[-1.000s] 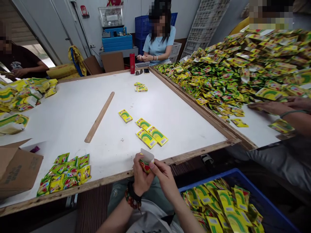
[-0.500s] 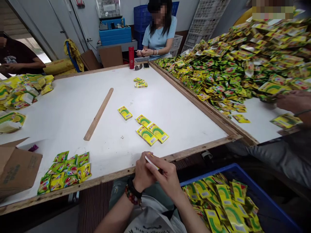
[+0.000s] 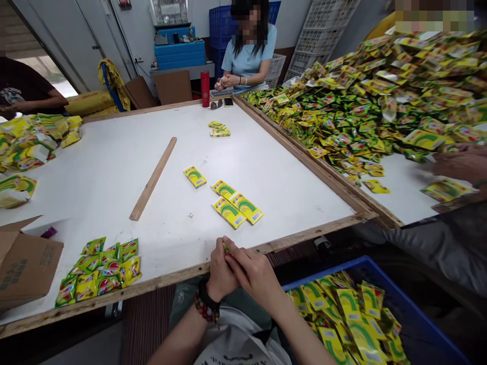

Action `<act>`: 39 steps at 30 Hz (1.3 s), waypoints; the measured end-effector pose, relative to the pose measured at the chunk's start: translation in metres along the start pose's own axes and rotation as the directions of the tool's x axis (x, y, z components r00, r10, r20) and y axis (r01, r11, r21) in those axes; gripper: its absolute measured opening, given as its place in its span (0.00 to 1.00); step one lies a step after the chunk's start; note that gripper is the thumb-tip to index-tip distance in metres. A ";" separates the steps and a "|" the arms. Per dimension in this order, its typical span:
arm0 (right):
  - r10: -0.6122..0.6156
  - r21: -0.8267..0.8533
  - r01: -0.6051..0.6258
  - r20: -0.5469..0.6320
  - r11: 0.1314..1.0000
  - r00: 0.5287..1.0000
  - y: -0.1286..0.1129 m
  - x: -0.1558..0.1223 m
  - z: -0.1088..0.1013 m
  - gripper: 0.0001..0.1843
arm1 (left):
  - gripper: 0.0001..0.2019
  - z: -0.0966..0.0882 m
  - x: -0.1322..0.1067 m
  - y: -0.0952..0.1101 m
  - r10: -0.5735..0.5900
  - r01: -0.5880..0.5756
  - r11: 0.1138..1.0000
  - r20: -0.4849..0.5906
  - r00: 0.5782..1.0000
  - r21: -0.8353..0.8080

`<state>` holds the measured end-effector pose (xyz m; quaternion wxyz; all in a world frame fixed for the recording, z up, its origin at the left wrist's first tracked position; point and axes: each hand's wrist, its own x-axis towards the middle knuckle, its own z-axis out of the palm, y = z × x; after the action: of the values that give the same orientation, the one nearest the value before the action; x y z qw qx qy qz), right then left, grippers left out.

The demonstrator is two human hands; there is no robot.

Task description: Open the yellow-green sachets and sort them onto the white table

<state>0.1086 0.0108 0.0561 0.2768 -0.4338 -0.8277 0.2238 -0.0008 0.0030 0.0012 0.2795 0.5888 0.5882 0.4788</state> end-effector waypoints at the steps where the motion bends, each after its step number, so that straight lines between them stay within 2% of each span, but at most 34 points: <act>1: -0.014 -0.015 0.014 0.001 1.000 1.000 0.001 -0.004 -0.002 0.23 | 0.11 -0.002 0.000 0.000 0.021 -0.020 1.000 0.035 0.999 -0.021; 3: 0.027 -0.074 -0.028 -0.020 0.997 0.999 0.009 -0.019 -0.014 0.22 | 0.20 -0.006 -0.001 0.003 0.095 -0.081 0.992 0.154 0.983 -0.094; 5: 0.215 -0.248 -0.230 -0.084 0.941 0.973 0.023 -0.041 -0.034 0.20 | 0.26 -0.011 -0.001 0.005 0.139 -0.101 0.978 0.212 0.967 -0.182; 7: 0.419 -0.436 -0.463 -0.199 0.772 0.886 0.042 -0.061 -0.054 0.21 | 0.19 -0.014 0.000 0.006 0.062 -0.034 0.974 0.122 0.991 -0.223; 8: 0.471 -0.483 -0.529 -0.246 0.698 0.847 0.052 -0.065 -0.059 0.22 | 0.14 -0.014 0.001 0.006 -0.006 0.018 0.973 0.055 0.998 -0.230; 9: 0.486 -0.495 -0.553 -0.270 0.671 0.831 0.062 -0.065 -0.061 0.25 | 0.09 -0.014 0.002 0.006 -0.069 0.067 0.970 0.001 0.998 -0.233; 11: 0.434 -0.426 -0.501 -0.251 0.753 0.866 0.083 -0.047 -0.053 0.29 | 0.07 -0.011 0.003 0.006 -0.129 0.118 0.964 -0.033 0.991 -0.237; 14: 0.356 -0.227 -0.386 -0.162 0.894 0.920 0.111 0.008 -0.021 0.38 | 0.07 -0.005 0.004 0.009 -0.107 0.110 0.963 0.027 0.994 -0.248; 16: 0.372 -0.103 -0.384 -0.116 0.918 0.921 0.125 0.041 -0.004 0.42 | 0.08 -0.004 0.002 0.012 -0.106 0.112 0.958 0.035 0.994 -0.265; 18: 0.400 -0.044 -0.410 -0.143 0.911 0.905 0.129 0.055 0.002 0.41 | 0.08 -0.005 0.001 0.013 -0.138 0.134 0.944 0.008 0.990 -0.300; 20: 0.424 0.068 -0.421 -0.256 0.905 0.869 0.121 0.048 -0.002 0.39 | 0.10 -0.006 0.002 0.014 -0.179 0.158 0.924 -0.028 0.983 -0.347; 22: 0.486 0.353 -0.383 -0.277 0.854 0.829 0.099 0.026 -0.010 0.39 | 0.17 -0.006 0.005 0.016 -0.180 0.156 0.907 -0.024 0.983 -0.391; 23: 0.508 0.522 -0.344 -0.210 0.781 0.835 0.085 0.013 -0.013 0.39 | 0.23 -0.006 0.006 0.018 -0.164 0.149 0.898 -0.001 0.986 -0.414; 25: 0.453 0.751 -0.311 0.018 0.583 0.891 0.054 -0.009 -0.016 0.36 | 0.30 -0.005 0.009 0.023 -0.113 0.137 0.879 0.078 0.990 -0.456; 27: 0.338 0.825 -0.332 0.184 0.458 0.923 0.028 -0.022 -0.014 0.32 | 0.30 -0.004 0.011 0.029 -0.088 0.142 0.873 0.135 0.987 -0.466; 28: 0.306 0.841 -0.331 0.210 0.427 0.928 0.020 -0.025 -0.011 0.30 | 0.30 -0.003 0.011 0.031 -0.092 0.145 0.881 0.138 0.986 -0.450; 32: 0.359 0.914 -0.260 0.140 0.312 0.923 0.006 -0.019 0.004 0.27 | 0.37 0.000 0.009 0.029 -0.151 0.150 0.954 0.015 0.988 -0.258; 34: 0.431 0.928 -0.242 0.103 0.282 0.896 0.006 -0.011 0.009 0.25 | 0.39 0.001 0.004 0.022 -0.118 0.110 0.986 -0.052 0.992 -0.125; 36: 0.505 0.924 -0.251 0.076 0.289 0.860 0.007 -0.006 0.013 0.24 | 0.36 0.003 -0.002 0.014 -0.036 0.036 0.999 -0.101 0.994 -0.004; 37: 0.531 0.915 -0.258 0.058 0.311 0.846 0.007 -0.004 0.015 0.24 | 0.34 0.004 -0.005 0.009 0.013 -0.009 0.999 -0.118 0.993 0.039; 39: 0.537 0.870 -0.264 -0.001 0.416 0.844 0.007 -0.005 0.016 0.23 | 0.28 0.006 -0.011 0.001 0.091 -0.079 0.993 -0.146 0.985 0.088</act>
<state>0.1044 0.0083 0.0383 0.5022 -0.4573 -0.4346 0.5914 0.0066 -0.0065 -0.0023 0.1895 0.5868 0.6012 0.5083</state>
